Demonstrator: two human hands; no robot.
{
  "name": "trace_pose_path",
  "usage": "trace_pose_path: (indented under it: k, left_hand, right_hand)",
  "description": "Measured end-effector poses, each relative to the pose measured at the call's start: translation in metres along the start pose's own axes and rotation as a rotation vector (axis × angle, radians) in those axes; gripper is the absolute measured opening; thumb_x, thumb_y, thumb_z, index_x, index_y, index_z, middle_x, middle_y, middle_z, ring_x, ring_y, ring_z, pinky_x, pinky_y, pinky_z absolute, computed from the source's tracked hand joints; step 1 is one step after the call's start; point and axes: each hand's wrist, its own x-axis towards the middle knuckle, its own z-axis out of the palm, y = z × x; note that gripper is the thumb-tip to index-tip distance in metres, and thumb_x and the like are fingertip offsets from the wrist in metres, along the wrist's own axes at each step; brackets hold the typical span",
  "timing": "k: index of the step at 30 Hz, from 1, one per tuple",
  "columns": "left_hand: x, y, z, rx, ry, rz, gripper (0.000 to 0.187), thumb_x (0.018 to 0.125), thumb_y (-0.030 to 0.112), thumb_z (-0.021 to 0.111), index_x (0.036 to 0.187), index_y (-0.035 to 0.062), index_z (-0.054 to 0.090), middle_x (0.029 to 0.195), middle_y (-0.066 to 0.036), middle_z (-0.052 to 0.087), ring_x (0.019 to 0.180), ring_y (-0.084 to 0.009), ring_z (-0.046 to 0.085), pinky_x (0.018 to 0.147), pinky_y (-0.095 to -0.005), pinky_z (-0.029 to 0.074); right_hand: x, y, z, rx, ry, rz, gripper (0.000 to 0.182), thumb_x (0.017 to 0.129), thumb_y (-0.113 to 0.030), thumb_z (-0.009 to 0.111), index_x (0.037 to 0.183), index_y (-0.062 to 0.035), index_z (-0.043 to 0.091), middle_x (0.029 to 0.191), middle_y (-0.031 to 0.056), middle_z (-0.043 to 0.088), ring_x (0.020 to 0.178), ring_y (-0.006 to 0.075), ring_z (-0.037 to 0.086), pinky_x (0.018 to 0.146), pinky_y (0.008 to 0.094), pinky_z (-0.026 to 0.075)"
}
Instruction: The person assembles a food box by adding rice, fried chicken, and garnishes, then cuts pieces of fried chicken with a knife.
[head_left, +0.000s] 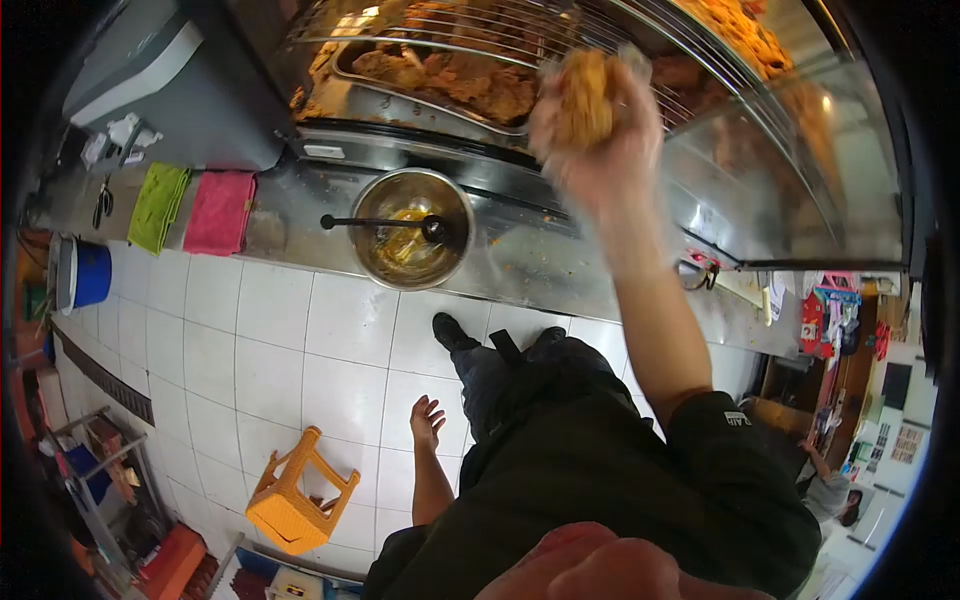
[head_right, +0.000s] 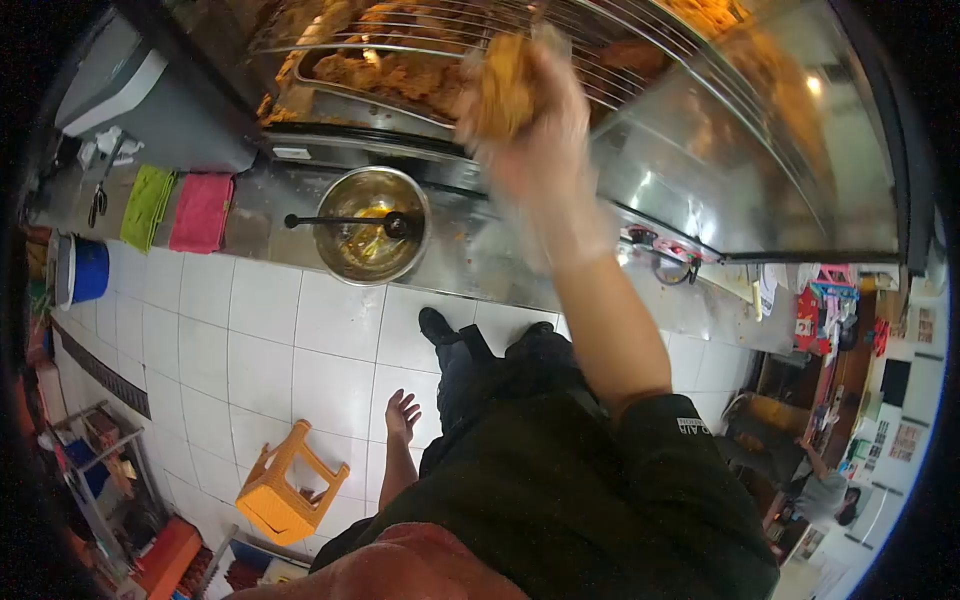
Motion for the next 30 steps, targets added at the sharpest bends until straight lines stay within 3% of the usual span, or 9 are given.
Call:
trace_pose_path:
  k: [2, 5, 9, 11, 15, 17, 19, 24, 30]
  left_hand:
    - [0.001, -0.006, 0.003, 0.069, -0.011, -0.015, 0.045, 0.084, 0.038, 0.053, 0.123, 0.0161, 0.05, 0.107, -0.007, 0.06, 0.083, -0.0205, 0.058, 0.071, -0.0359, 0.047]
    - [0.0, -0.013, 0.01, 0.172, -0.022, -0.016, 0.046, 0.084, 0.039, 0.052, 0.124, 0.0157, 0.048, 0.109, -0.007, 0.06, 0.084, -0.0219, 0.057, 0.073, -0.0377, 0.046]
    - [-0.011, -0.022, 0.021, 0.26, -0.075, 0.03, 0.051, 0.084, 0.04, 0.051, 0.128, 0.0146, 0.045, 0.113, -0.008, 0.058, 0.089, -0.0242, 0.056, 0.076, -0.0389, 0.045]
    - [-0.011, -0.031, 0.029, 0.342, -0.098, 0.04, 0.054, 0.085, 0.04, 0.05, 0.131, 0.0145, 0.042, 0.116, -0.009, 0.056, 0.092, -0.0257, 0.055, 0.078, -0.0396, 0.045]
    - [-0.028, -0.063, 0.065, 0.594, -0.073, 0.021, 0.056, 0.084, 0.042, 0.049, 0.132, 0.0149, 0.041, 0.122, -0.01, 0.053, 0.097, -0.0278, 0.054, 0.083, -0.0418, 0.044]
    - [-0.037, -0.09, 0.099, 0.742, -0.065, 0.002, 0.055, 0.084, 0.042, 0.048, 0.132, 0.0144, 0.041, 0.123, -0.01, 0.052, 0.099, -0.0277, 0.053, 0.082, -0.0421, 0.044]
    - [-0.033, -0.125, 0.132, 0.782, -0.169, 0.012, 0.055, 0.083, 0.041, 0.049, 0.13, 0.013, 0.043, 0.12, -0.01, 0.054, 0.096, -0.0271, 0.055, 0.08, -0.0422, 0.045]
    - [-0.084, -0.2, 0.265, 1.111, -0.319, 0.092, 0.042, 0.085, 0.033, 0.052, 0.121, 0.0116, 0.049, 0.108, -0.009, 0.06, 0.083, -0.023, 0.059, 0.072, -0.0358, 0.047]
    - [-0.122, -0.244, 0.356, 1.092, -0.4, 0.163, 0.035, 0.084, 0.027, 0.055, 0.115, 0.0112, 0.053, 0.102, -0.008, 0.062, 0.08, -0.0209, 0.06, 0.069, -0.0339, 0.048]
  right_hand:
    - [-0.045, -0.004, -0.027, 0.12, -0.27, 0.329, 0.046, 0.087, -0.054, 0.045, 0.114, -0.0176, 0.052, 0.09, 0.0087, 0.055, 0.067, 0.0216, 0.054, 0.053, 0.0315, 0.046]
    - [-0.094, -0.019, -0.078, 0.327, -0.341, 0.494, 0.052, 0.085, -0.061, 0.044, 0.115, -0.0196, 0.051, 0.088, 0.0083, 0.055, 0.06, 0.0198, 0.051, 0.048, 0.0305, 0.043]
    - [-0.158, -0.063, -0.155, 0.398, -0.373, 0.404, 0.055, 0.083, -0.061, 0.047, 0.119, -0.0194, 0.047, 0.086, 0.008, 0.051, 0.062, 0.0192, 0.052, 0.044, 0.0316, 0.042]
    - [-0.203, -0.1, -0.191, 0.223, 0.003, 0.405, 0.048, 0.086, -0.056, 0.048, 0.117, -0.019, 0.048, 0.086, 0.0066, 0.053, 0.062, 0.0168, 0.051, 0.043, 0.0296, 0.04]
    - [-0.326, -0.186, -0.262, -0.101, 0.195, 0.165, 0.043, 0.088, -0.05, 0.05, 0.109, -0.013, 0.055, 0.086, 0.0031, 0.056, 0.066, 0.0152, 0.055, 0.048, 0.0248, 0.042]
    - [-0.376, -0.227, -0.305, -0.128, 0.467, -0.013, 0.045, 0.09, -0.052, 0.045, 0.107, -0.011, 0.053, 0.087, 0.0039, 0.056, 0.063, 0.0157, 0.054, 0.046, 0.0249, 0.04]
    - [-0.416, -0.267, -0.363, -0.301, 0.465, -0.267, 0.05, 0.09, -0.055, 0.041, 0.11, -0.0102, 0.052, 0.09, 0.0055, 0.057, 0.069, 0.0193, 0.057, 0.053, 0.0296, 0.046]
    - [-0.487, -0.396, -0.382, 0.099, 0.476, -0.535, 0.059, 0.092, -0.057, 0.034, 0.125, -0.0082, 0.042, 0.113, 0.0133, 0.054, 0.105, 0.0292, 0.054, 0.087, 0.0436, 0.045]
    - [-0.49, -0.476, -0.422, 0.128, 0.379, -0.688, 0.06, 0.093, -0.05, 0.039, 0.135, -0.0076, 0.03, 0.124, 0.0167, 0.048, 0.115, 0.0331, 0.049, 0.092, 0.0456, 0.042]
